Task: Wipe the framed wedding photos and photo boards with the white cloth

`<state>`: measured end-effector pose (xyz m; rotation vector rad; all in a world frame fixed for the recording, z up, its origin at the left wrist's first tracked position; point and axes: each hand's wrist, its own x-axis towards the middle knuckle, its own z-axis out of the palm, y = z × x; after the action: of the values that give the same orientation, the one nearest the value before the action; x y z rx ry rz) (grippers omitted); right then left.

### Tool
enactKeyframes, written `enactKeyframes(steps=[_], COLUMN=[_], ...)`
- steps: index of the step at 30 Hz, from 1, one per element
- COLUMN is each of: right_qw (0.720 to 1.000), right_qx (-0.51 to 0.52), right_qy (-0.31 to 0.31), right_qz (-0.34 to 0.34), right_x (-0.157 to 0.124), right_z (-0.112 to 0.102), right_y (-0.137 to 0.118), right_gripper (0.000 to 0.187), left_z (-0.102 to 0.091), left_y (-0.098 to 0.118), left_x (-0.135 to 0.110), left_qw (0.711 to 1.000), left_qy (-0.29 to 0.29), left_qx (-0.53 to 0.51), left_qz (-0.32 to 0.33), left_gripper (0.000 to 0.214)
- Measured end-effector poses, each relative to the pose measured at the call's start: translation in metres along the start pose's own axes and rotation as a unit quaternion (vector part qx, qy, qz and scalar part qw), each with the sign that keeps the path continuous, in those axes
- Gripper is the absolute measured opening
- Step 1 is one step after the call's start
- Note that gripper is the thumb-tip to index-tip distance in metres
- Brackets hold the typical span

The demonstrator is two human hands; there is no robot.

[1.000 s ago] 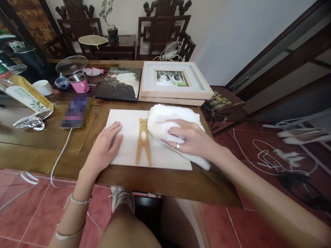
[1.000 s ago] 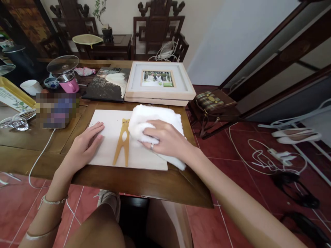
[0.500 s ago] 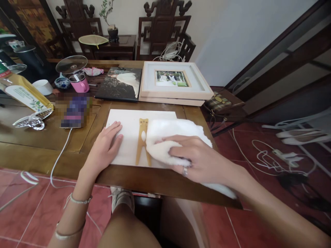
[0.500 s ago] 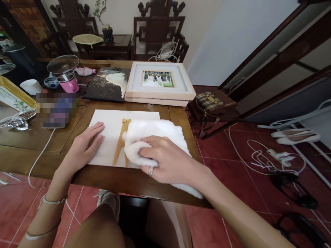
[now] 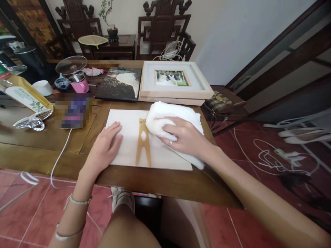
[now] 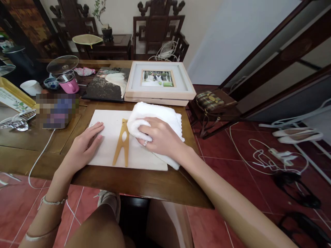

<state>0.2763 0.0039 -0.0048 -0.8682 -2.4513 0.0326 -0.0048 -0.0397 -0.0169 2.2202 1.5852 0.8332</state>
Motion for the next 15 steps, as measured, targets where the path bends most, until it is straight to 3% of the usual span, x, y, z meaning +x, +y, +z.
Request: enactKeyframes(steps=[4, 8, 12, 15], right_qw=[0.999, 0.998, 0.988, 0.975], right_qx=[-0.026, 0.006, 0.135, 0.183], right_qy=[0.029, 0.026, -0.064, -0.122], right_qz=[-0.017, -0.053, -0.031, -0.027], right_x=[-0.001, -0.012, -0.023, -0.026], right_z=[0.011, -0.002, -0.035, -0.053], right_y=[-0.007, -0.034, -0.063, -0.072], right_gripper=[0.01, 0.013, 0.018, 0.021], left_z=[0.0, 0.0, 0.0, 0.001], left_y=[0.0, 0.001, 0.0, -0.001], left_x=[0.0, 0.0, 0.0, 0.0], left_qw=[1.0, 1.0, 1.0, 1.0], left_qy=[-0.001, -0.002, -0.004, -0.002], left_qx=[-0.003, -0.001, 0.0, 0.0], left_qz=[-0.001, -0.005, -0.004, -0.001], left_gripper=[0.042, 0.042, 0.042, 0.042])
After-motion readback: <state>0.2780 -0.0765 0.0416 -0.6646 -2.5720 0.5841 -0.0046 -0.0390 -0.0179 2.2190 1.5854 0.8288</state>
